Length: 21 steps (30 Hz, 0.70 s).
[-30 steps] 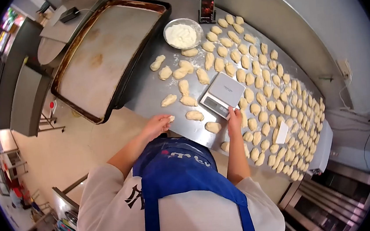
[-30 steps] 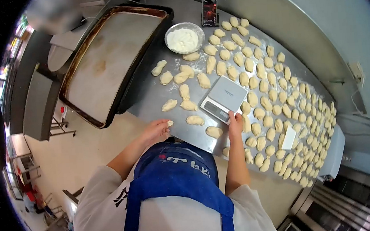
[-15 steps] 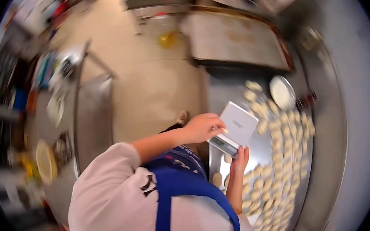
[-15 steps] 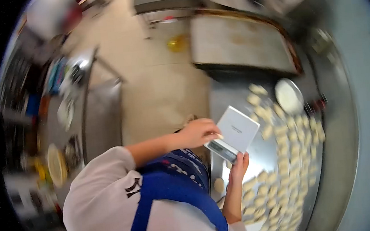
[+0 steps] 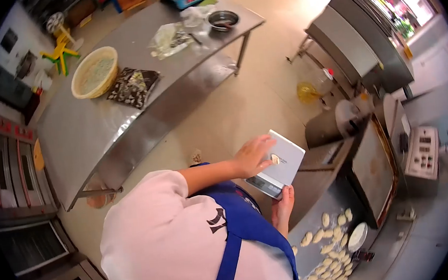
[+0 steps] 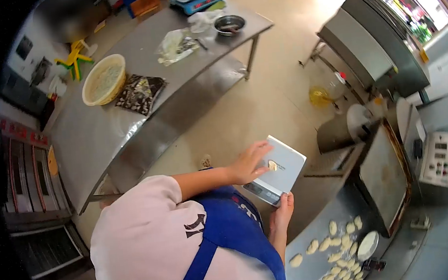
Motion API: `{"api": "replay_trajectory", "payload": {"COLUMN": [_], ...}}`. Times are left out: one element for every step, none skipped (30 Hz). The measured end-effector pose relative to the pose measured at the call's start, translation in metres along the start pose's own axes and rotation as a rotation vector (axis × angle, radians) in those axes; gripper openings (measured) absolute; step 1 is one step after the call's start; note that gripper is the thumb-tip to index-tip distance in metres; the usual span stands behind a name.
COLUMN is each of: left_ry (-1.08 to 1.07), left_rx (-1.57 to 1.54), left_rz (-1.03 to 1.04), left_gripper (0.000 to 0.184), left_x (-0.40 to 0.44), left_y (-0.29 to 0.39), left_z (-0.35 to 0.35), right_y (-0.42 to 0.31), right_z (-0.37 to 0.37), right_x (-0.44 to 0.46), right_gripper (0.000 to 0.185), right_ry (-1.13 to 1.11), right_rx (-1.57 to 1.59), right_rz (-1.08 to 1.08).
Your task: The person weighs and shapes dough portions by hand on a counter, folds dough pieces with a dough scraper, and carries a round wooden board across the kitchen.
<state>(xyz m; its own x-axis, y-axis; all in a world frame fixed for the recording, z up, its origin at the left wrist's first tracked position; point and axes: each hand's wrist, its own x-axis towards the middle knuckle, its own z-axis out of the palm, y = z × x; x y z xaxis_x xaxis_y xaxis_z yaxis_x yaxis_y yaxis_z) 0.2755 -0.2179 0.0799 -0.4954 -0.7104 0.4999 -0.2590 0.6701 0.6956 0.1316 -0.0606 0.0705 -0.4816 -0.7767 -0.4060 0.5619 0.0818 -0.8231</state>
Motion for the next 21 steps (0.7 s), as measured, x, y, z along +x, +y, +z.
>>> {"api": "replay_trajectory", "payload": {"left_ry": [0.106, 0.115, 0.048, -0.023, -0.012, -0.059, -0.113, -0.109, -0.026, 0.048, 0.184, 0.151, 0.249, 0.349, 0.42, 0.378, 0.538, 0.689, 0.769, 0.834, 0.855], "left_rx": [-0.005, 0.001, -0.236, -0.481, -0.489, -0.665, -0.836, -0.833, -0.875, -0.913, -0.917, -0.913, -0.96, -1.007, -1.032, -1.036, -1.055, -1.073, -1.062, -1.051, -1.034], "left_rz": [-0.128, -0.136, -0.384, -0.633, -0.648, -0.818, -0.992, -1.006, -1.078, -1.143, -1.156, -1.161, -1.167, -1.173, -1.163, -1.169, -1.166, -1.159, -1.18, -1.2, -1.165], "left_gripper": [0.059, 0.059, 0.058, 0.057, 0.057, 0.052, 0.047, 0.047, 0.042, 0.038, 0.031, 0.031, 0.03, 0.029, 0.025, 0.025, 0.022, 0.02, 0.018, 0.016, 0.016], "left_x": [-0.007, -0.021, -0.038, -0.05, -0.053, -0.053, -0.052, -0.055, -0.055, -0.052, -0.054, -0.053, -0.052, -0.052, -0.049, -0.047, -0.044, -0.039, -0.029, -0.019, -0.014], "left_y": [-0.019, -0.046, -0.083, -0.109, -0.122, -0.133, -0.142, -0.153, -0.168, -0.186, -0.202, -0.221, -0.238, -0.252, -0.266, -0.283, -0.299, -0.312, -0.321, -0.329, -0.345], "left_z": [-0.023, -0.036, -0.043, -0.057, -0.085, -0.118, -0.146, -0.164, -0.181, -0.196, -0.202, -0.209, -0.217, -0.221, -0.225, -0.226, -0.224, -0.223, -0.226, -0.23, -0.229], "right_y": [0.011, 0.022, 0.034, 0.044, 0.056, 0.069, 0.081, 0.092, 0.102, 0.109, 0.117, 0.123, 0.127, 0.13, 0.132, 0.134, 0.135, 0.135, 0.135, 0.135, 0.135], "right_z": [0.022, 0.046, 0.074, 0.098, 0.122, 0.148, 0.174, 0.196, 0.218, 0.244, 0.266, 0.287, 0.306, 0.321, 0.337, 0.349, 0.354, 0.354, 0.352, 0.345, 0.336], "right_x": [0.016, 0.032, 0.052, 0.07, 0.085, 0.102, 0.116, 0.13, 0.145, 0.157, 0.169, 0.179, 0.188, 0.194, 0.196, 0.198, 0.199, 0.2, 0.198, 0.193, 0.189], "right_gripper": [0.017, 0.017, 0.018, 0.02, 0.02, 0.022, 0.024, 0.024, 0.027, 0.031, 0.031, 0.036, 0.042, 0.042, 0.044, 0.046, 0.046, 0.047, 0.047, 0.047, 0.047], "right_ry": [-0.078, -0.087, -0.129, -0.165, -0.166, -0.231, -0.291, -0.291, -0.347, -0.399, -0.382, -0.419, -0.451, -0.424, -0.441, -0.45, -0.402, -0.496, -0.58, -0.502, -0.547], "right_rx": [-0.016, -0.021, -0.016, -0.016, -0.031, -0.02, 0.003, 0.003, -0.067, -0.132, -0.115, -0.302, -0.491, -0.477, -0.631, -0.785, -0.774, -0.921, -1.068, -1.054, -1.204], "right_rz": [0.009, 0.016, 0.077, 0.143, 0.155, 0.21, 0.271, 0.285, 0.339, 0.385, 0.38, 0.355, 0.332, 0.332, 0.195, 0.056, 0.053, 0.026, 0.005, 0.004, -0.047]}}
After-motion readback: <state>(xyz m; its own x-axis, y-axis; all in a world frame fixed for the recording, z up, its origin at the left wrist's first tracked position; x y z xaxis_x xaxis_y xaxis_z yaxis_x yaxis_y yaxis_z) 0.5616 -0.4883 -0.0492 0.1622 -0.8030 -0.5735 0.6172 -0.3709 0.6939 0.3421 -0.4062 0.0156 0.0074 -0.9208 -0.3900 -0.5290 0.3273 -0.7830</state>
